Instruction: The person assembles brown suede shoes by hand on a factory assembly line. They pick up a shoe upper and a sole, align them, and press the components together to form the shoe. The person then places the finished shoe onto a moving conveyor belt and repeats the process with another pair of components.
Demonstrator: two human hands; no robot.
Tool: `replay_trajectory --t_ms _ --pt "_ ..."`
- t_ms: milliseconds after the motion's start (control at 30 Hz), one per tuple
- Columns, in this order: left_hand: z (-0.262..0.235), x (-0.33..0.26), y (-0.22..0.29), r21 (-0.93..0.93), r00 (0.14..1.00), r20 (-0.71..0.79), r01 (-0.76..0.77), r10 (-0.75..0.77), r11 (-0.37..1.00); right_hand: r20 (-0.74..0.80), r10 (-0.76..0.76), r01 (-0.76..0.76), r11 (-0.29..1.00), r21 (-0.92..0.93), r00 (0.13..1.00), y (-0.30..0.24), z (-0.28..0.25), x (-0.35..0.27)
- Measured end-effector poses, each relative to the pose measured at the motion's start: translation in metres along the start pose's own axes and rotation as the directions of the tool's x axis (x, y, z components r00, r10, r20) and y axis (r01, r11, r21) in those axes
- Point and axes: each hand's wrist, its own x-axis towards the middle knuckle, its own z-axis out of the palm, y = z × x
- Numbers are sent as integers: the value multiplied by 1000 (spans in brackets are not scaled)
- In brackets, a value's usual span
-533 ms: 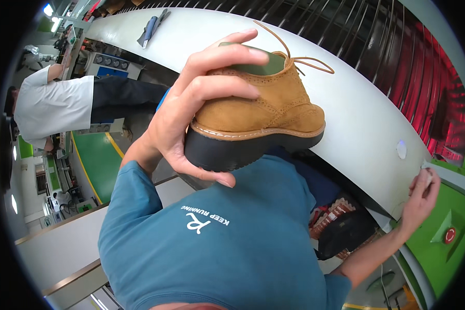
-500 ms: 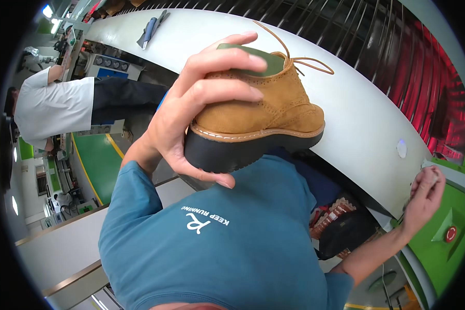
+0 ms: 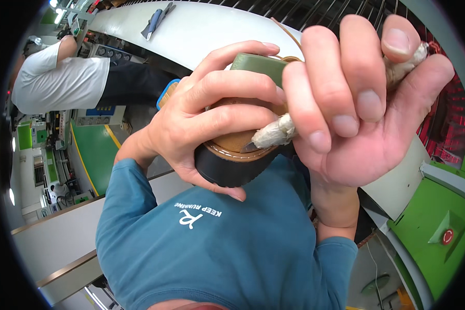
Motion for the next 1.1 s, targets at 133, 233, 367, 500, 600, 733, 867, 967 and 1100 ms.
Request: replay_trajectory --t_ms 133,233,367,500,600,733,867,967,1100 --pt "2 3 -3 -1 1000 -12 -23 23 1000 -101 -65 62 998 -31 993 0 8 -8" --pt "0 5 0 21 1000 -6 2 -2 1000 -148 -106 87 987 -132 983 -3 17 -11" --pt "4 6 6 44 1000 -19 -3 4 999 -206 -165 112 963 -246 965 -4 24 -21" --pt "6 12 4 74 999 -11 -42 43 996 -199 -195 124 939 -322 960 -3 22 -24" --pt "4 19 1 62 998 1 -65 65 996 -190 -173 97 930 -353 966 -8 17 -20" --pt "-1 16 10 105 999 1 -53 53 993 -170 -41 -28 922 -387 985 -15 7 -7" --pt "-7 14 10 108 999 -5 -40 41 993 -150 127 -183 870 -457 980 -23 -4 7" --pt "-5 6 11 93 999 -32 -12 15 996 -123 237 -267 845 -463 964 -26 -7 15" --pt "-5 14 6 108 998 -54 -32 38 994 1 291 -279 918 -283 957 -26 -12 33"
